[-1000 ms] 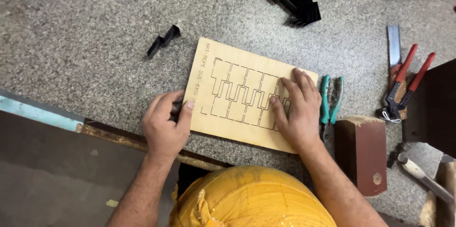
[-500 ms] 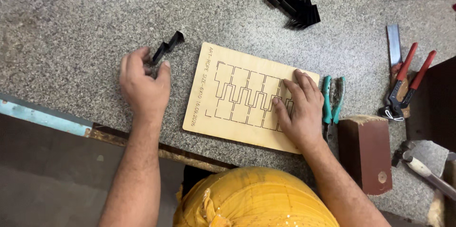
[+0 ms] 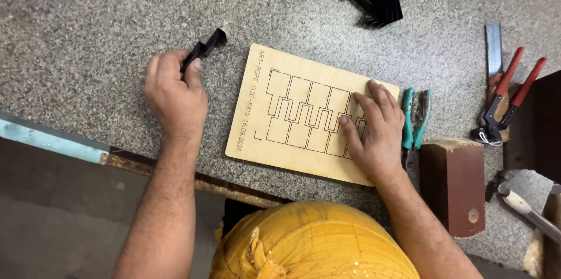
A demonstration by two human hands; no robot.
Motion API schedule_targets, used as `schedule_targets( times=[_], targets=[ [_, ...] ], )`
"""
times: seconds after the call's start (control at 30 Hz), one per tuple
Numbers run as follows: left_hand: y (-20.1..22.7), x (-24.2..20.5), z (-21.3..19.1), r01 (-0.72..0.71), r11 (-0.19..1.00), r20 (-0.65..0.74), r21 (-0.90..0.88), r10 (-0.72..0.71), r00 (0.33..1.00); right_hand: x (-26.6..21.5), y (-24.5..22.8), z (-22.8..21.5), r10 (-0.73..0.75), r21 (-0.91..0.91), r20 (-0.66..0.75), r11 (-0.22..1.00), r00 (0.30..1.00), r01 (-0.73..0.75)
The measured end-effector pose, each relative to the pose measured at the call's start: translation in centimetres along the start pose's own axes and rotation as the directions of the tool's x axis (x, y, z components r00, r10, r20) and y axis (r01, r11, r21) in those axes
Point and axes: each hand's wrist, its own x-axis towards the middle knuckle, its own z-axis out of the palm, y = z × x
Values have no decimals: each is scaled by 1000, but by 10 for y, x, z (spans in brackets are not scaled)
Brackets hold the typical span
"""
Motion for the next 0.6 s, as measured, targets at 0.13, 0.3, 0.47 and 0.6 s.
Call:
schedule_targets(
  times=[0.13, 0.3, 0.47, 0.6],
  targets=[
    [1, -2, -3, 3, 994, -49, -109, -9, 999, 1, 1, 0, 4, 8, -3, 1000, 1000, -4],
    [4, -5, -10, 4, 993, -93, -117, -15, 996, 1, 0, 0, 4, 6, -5, 1000, 1000, -4],
    [10, -11, -23, 13, 990, -62, -139, -22, 998, 0, 0, 0, 5, 5, -7, 1000, 1000, -5],
    [24, -28, -34, 13, 980, -13, -199, -16, 1000, 1, 2, 0, 10, 3, 5, 1000, 1000, -10]
  ],
)
